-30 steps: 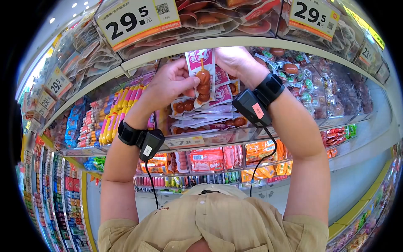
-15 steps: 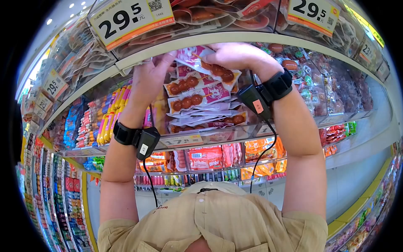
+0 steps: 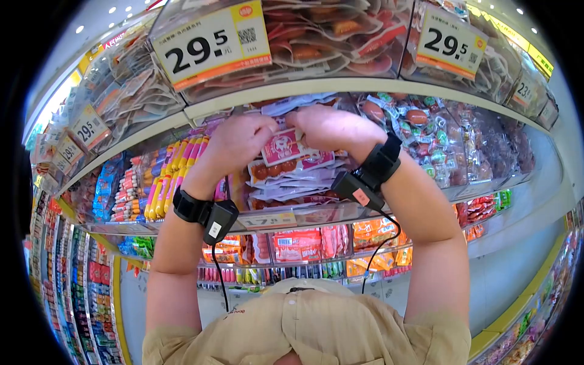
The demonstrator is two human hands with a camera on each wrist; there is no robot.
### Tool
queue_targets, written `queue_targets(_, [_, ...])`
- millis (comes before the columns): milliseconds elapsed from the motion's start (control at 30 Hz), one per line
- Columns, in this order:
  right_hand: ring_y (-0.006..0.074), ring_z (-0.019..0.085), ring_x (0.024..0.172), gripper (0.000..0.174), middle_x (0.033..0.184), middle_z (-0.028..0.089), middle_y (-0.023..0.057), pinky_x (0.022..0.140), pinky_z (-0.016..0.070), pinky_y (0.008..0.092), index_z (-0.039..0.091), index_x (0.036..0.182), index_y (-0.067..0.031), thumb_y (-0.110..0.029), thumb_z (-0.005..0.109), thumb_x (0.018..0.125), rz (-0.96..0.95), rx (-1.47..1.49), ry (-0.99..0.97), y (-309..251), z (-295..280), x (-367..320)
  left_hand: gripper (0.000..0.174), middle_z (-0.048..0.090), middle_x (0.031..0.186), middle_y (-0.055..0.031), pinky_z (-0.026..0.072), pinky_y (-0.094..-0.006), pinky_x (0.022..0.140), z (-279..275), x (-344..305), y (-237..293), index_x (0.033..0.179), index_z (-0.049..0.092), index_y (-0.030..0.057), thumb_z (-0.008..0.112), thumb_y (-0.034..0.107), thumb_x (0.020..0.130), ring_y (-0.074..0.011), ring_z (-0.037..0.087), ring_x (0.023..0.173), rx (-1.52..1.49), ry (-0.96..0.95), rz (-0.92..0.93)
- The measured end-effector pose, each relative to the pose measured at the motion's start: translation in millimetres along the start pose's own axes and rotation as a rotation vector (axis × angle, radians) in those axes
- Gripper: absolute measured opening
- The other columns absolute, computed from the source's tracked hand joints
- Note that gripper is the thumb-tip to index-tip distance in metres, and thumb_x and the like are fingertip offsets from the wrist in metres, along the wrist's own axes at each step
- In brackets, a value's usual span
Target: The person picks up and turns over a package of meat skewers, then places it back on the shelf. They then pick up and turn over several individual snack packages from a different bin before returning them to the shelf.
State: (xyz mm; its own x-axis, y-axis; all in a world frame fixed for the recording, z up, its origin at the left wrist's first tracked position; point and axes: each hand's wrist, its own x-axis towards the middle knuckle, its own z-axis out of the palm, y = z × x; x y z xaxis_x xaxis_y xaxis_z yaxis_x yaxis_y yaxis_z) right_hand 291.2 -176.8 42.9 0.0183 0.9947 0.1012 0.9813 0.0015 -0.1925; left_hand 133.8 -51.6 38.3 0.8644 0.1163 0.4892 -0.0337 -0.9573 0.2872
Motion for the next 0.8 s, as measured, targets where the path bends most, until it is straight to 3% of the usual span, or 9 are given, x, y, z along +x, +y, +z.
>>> queue_targets(133, [0.0376, 0.059, 0.089, 0.035, 0.091, 0.061, 0.0205, 0.078, 0.0476, 0.0423, 0.057, 0.097, 0.0007, -0.010, 0.068, 0.066, 0.068, -0.145, 0.199, -5.1, 1.0, -4.0, 0.023, 0.063, 0.077, -0.0137, 0.0472, -0.0434, 0.067, -8.7, -2.6, 9.6, 0.083, 0.064, 0.0088, 0.052, 0.028, 0.080, -0.0330, 0.061, 0.077, 0.002, -0.125, -0.094])
queue_targets(167, [0.0376, 0.060, 0.087, 0.037, 0.090, 0.061, 0.0209, 0.077, 0.0489, 0.0422, 0.057, 0.098, 0.0009, -0.011, 0.069, 0.065, 0.076, -0.194, 0.239, -6.6, 0.0, -4.9, 0.026, 0.064, 0.082, -0.0123, 0.0471, -0.0390, 0.067, -8.3, -2.5, 7.2, 0.093, 0.064, 0.0090, 0.058, 0.030, 0.079, -0.0309, 0.062, 0.077, 0.067, -0.153, -0.078])
queue_targets(300, [0.0345, 0.061, 0.089, 0.035, 0.090, 0.064, 0.0179, 0.077, 0.0495, 0.0419, 0.061, 0.095, -0.0013, -0.014, 0.072, 0.064, 0.158, -0.178, 0.025, -13.1, -2.8, -2.9, 0.028, 0.065, 0.083, -0.0107, 0.0481, -0.0371, 0.066, -7.0, -2.9, 4.3, 0.095, 0.063, 0.0096, 0.061, 0.032, 0.078, -0.0295, 0.062, 0.076, 0.096, -0.138, -0.015])
queue_targets(400, [0.0343, 0.062, 0.087, 0.032, 0.088, 0.065, 0.0182, 0.076, 0.0495, 0.0414, 0.064, 0.091, -0.0012, -0.016, 0.072, 0.064, 0.184, -0.156, -0.078, -18.9, -7.4, -3.2, 0.022, 0.065, 0.081, -0.0102, 0.0481, -0.0400, 0.065, -5.2, -3.9, 5.5, 0.088, 0.064, 0.0119, 0.059, 0.029, 0.076, -0.0300, 0.062, 0.078, -0.022, -0.114, -0.030])
queue_targets(500, [0.0336, 0.061, 0.075, 0.023, 0.074, 0.063, 0.0160, 0.065, 0.0469, 0.0415, 0.059, 0.078, -0.0017, -0.018, 0.068, 0.064, 0.096, -0.098, -0.040, -7.7, -2.4, -3.8, 0.019, 0.065, 0.081, -0.0093, 0.0481, -0.0400, 0.066, -6.7, -3.0, 4.5, 0.088, 0.066, 0.0131, 0.060, 0.027, 0.076, -0.0285, 0.062, 0.079, 0.095, -0.213, -0.051])
queue_targets(700, [0.0315, 0.061, 0.073, 0.023, 0.073, 0.063, 0.0141, 0.064, 0.0473, 0.0389, 0.060, 0.081, -0.0018, -0.019, 0.067, 0.067, 0.137, -0.057, -0.099, -7.6, -9.1, -6.1, 0.020, 0.066, 0.081, -0.0092, 0.0483, -0.0387, 0.067, -2.6, -4.7, 1.2, 0.089, 0.068, 0.0136, 0.060, 0.027, 0.076, -0.0276, 0.062, 0.079, 0.131, -0.210, -0.024])
queue_targets(800, [0.0277, 0.062, 0.071, 0.024, 0.072, 0.063, 0.0128, 0.063, 0.0475, 0.0365, 0.059, 0.084, -0.0009, -0.022, 0.064, 0.073, 0.174, 0.168, -0.085, -2.4, -14.8, -9.3, 0.022, 0.066, 0.083, -0.0085, 0.0485, -0.0371, 0.068, -6.3, -1.7, 2.5, 0.091, 0.067, 0.0129, 0.060, 0.027, 0.076, -0.0267, 0.063, 0.080, 0.164, -0.233, -0.033])
